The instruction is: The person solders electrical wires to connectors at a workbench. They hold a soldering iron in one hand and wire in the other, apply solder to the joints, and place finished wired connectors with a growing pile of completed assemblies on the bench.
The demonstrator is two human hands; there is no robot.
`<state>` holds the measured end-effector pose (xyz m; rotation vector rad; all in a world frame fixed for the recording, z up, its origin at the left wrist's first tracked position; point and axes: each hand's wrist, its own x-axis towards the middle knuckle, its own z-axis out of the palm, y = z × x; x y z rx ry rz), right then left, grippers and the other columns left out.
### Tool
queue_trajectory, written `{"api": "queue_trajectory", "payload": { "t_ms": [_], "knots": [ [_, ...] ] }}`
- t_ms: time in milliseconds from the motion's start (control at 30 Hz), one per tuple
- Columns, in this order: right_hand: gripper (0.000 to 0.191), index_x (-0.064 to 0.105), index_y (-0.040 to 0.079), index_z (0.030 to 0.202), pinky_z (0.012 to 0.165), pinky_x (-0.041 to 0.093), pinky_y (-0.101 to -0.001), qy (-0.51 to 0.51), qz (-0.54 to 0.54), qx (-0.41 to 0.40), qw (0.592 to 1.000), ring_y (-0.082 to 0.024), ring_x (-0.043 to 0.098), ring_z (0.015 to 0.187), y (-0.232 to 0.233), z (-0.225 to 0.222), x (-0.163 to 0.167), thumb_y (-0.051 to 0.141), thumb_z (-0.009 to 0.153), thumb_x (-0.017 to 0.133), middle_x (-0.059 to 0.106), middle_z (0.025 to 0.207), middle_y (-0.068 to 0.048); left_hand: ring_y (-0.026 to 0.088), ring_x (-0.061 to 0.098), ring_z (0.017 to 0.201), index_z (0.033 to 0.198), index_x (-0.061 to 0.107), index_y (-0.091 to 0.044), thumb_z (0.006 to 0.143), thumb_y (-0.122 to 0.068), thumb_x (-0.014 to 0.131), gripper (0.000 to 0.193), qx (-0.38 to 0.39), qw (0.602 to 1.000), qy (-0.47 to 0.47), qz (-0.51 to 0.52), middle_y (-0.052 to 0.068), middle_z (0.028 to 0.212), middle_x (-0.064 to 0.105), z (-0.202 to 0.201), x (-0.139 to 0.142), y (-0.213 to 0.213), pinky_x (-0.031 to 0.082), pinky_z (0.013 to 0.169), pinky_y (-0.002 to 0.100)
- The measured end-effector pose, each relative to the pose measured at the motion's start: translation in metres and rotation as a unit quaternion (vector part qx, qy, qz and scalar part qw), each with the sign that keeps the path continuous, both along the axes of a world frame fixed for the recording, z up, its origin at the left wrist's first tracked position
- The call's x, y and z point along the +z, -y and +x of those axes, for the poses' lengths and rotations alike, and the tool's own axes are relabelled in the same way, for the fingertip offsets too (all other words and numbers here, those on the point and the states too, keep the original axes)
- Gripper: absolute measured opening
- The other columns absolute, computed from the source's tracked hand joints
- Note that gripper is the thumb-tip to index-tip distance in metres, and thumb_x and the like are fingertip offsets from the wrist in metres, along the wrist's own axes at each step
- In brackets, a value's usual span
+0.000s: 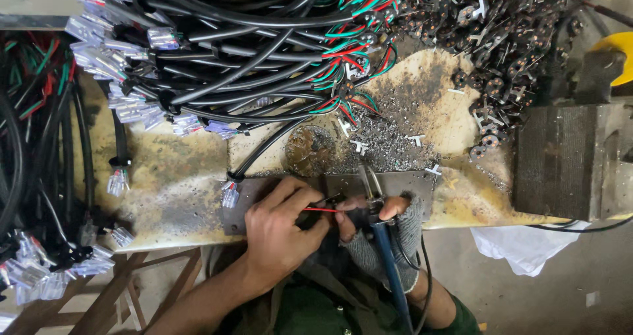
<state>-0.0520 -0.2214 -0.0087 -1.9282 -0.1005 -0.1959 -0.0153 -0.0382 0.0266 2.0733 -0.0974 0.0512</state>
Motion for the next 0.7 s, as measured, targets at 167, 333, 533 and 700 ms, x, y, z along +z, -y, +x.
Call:
{"api": "queue_trajectory", "payload": {
  "t_ms": [167, 333, 533, 700],
  "knots": [
    [0.057, 0.030, 0.011, 0.113, 0.083, 0.055, -0.0255, -0.018, 0.049, -0.001, 0.999, -0.013, 0.071, 0.088, 0.009, -0.004, -0.014, -0.004, 0.086, 0.079, 0.070, 0.098, -0.008, 0.023, 0.071, 0.067, 0.096, 0.077, -0.007, 0.072, -0.014, 0.083, 0.025, -0.006, 0.997, -0.037, -0.066, 0.007, 0.091, 0.072, -0.002, 0.008, 0.005, 0.056, 0.058, 0.034],
    [0.051, 0.029, 0.011, 0.112, 0.085, 0.056, -0.0271, -0.049, 0.121, 0.001, 0.991, -0.016, 0.071, 0.092, 0.016, 0.005, -0.012, -0.004, 0.093, 0.074, 0.074, 0.102, -0.012, 0.025, 0.071, 0.079, 0.104, 0.076, -0.006, 0.087, -0.010, 0.078, 0.017, -0.015, 0.996, 0.078, -0.045, 0.008, 0.094, 0.071, -0.006, 0.005, 0.014, 0.057, 0.066, 0.036],
    [0.048, 0.028, 0.014, 0.111, 0.080, 0.051, -0.0228, -0.089, 0.179, 0.045, 0.979, -0.014, 0.068, 0.084, 0.021, 0.006, -0.002, -0.003, 0.099, 0.071, 0.077, 0.098, -0.011, 0.030, 0.070, 0.082, 0.104, 0.071, -0.002, 0.090, -0.004, 0.070, 0.014, -0.049, 0.992, 0.112, 0.023, 0.010, 0.094, 0.071, -0.013, -0.008, 0.018, 0.057, 0.069, 0.040],
    [0.051, 0.030, 0.013, 0.110, 0.084, 0.053, -0.0257, -0.106, 0.157, 0.011, 0.982, -0.015, 0.068, 0.092, 0.025, 0.008, -0.003, -0.006, 0.092, 0.074, 0.070, 0.098, -0.009, 0.029, 0.069, 0.077, 0.101, 0.073, -0.004, 0.090, -0.007, 0.076, 0.011, -0.027, 0.994, 0.102, 0.013, 0.009, 0.090, 0.071, -0.010, -0.012, 0.024, 0.056, 0.066, 0.038]
  ]
}}
